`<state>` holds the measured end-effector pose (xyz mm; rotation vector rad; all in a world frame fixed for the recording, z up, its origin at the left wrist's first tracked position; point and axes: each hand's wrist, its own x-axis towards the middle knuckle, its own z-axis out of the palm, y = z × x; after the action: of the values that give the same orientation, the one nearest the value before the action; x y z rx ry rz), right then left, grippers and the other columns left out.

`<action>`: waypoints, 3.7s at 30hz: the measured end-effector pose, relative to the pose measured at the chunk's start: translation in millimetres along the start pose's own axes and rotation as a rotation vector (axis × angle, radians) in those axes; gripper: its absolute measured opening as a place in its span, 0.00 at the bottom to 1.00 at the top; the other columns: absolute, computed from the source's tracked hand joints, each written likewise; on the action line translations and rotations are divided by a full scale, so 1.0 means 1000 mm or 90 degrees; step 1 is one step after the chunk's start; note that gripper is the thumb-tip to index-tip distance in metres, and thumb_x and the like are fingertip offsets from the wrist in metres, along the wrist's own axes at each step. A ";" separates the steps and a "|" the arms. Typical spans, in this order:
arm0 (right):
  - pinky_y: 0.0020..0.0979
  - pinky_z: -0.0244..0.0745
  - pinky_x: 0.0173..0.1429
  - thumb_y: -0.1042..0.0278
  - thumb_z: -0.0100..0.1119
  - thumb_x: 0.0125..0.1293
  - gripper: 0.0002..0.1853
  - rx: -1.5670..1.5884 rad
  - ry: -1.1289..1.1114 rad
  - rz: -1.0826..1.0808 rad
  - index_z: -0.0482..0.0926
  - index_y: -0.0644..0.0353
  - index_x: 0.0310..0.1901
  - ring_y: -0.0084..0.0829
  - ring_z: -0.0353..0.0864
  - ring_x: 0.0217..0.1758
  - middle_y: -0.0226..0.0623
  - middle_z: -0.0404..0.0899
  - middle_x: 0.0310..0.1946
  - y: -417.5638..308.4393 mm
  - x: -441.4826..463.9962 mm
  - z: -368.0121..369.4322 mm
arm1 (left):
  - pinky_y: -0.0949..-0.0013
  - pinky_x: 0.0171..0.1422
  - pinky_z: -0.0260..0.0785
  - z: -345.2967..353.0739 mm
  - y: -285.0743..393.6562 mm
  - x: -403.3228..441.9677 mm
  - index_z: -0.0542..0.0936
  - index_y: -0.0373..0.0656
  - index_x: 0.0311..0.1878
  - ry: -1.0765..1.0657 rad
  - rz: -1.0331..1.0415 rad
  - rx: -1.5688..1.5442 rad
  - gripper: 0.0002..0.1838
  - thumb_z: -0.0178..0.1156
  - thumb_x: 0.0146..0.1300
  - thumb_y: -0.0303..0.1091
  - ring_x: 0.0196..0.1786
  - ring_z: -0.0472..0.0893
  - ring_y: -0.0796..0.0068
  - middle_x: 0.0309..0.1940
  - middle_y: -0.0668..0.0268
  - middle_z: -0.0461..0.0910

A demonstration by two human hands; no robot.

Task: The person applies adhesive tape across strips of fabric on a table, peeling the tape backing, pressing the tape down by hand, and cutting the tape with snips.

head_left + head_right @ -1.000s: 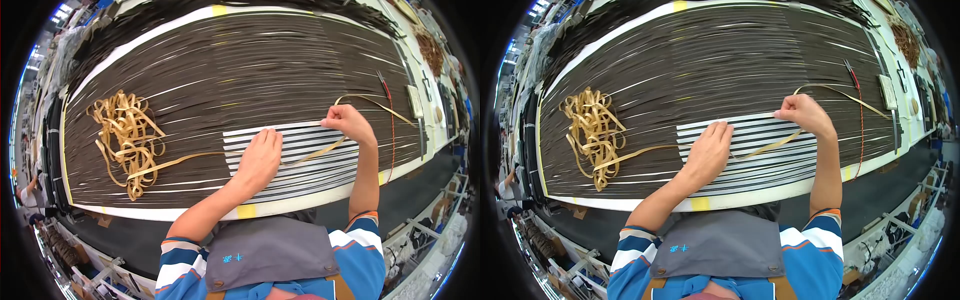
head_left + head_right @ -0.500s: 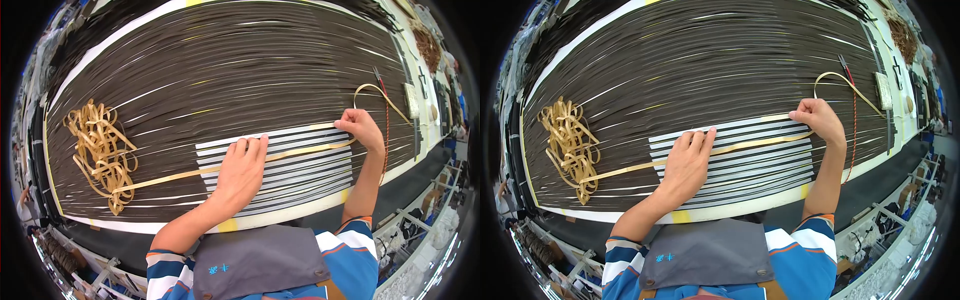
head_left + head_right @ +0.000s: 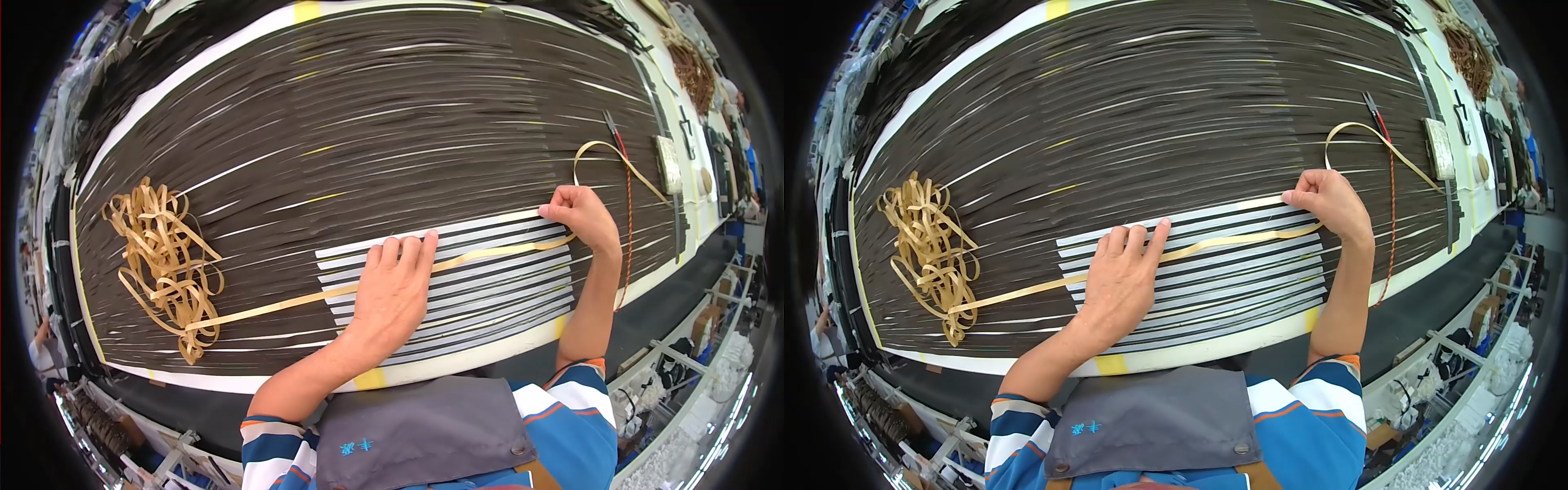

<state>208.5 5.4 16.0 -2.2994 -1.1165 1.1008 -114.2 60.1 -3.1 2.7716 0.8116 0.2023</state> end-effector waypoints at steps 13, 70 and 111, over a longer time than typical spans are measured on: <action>0.29 0.69 0.27 0.67 0.73 0.52 0.13 -0.030 0.051 -0.048 0.80 0.66 0.22 0.20 0.72 0.20 0.32 0.76 0.15 0.009 0.003 0.007 | 0.63 0.50 0.64 0.011 0.015 0.006 0.71 0.25 0.58 0.013 0.007 0.058 0.26 0.54 0.55 0.27 0.47 0.71 0.61 0.47 0.55 0.71; 0.25 0.54 0.27 0.64 0.70 0.58 0.16 0.045 0.092 0.002 0.73 0.58 0.21 0.14 0.61 0.23 0.19 0.67 0.18 0.071 0.011 -0.062 | 0.61 0.58 0.65 0.015 0.043 0.038 0.70 0.27 0.61 -0.003 0.034 0.011 0.30 0.56 0.50 0.21 0.55 0.71 0.58 0.51 0.53 0.72; 0.33 0.64 0.29 0.63 0.76 0.48 0.16 -0.055 0.321 0.045 0.77 0.63 0.20 0.24 0.69 0.21 0.31 0.72 0.15 0.162 0.021 -0.144 | 0.66 0.45 0.68 0.042 0.094 0.108 0.84 0.34 0.36 0.016 0.163 0.109 0.12 0.58 0.54 0.32 0.48 0.71 0.61 0.40 0.57 0.73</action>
<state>409.4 -77.3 0.0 -2.4977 -0.8992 0.4502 32.0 34.3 -11.2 3.0367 0.4983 0.2238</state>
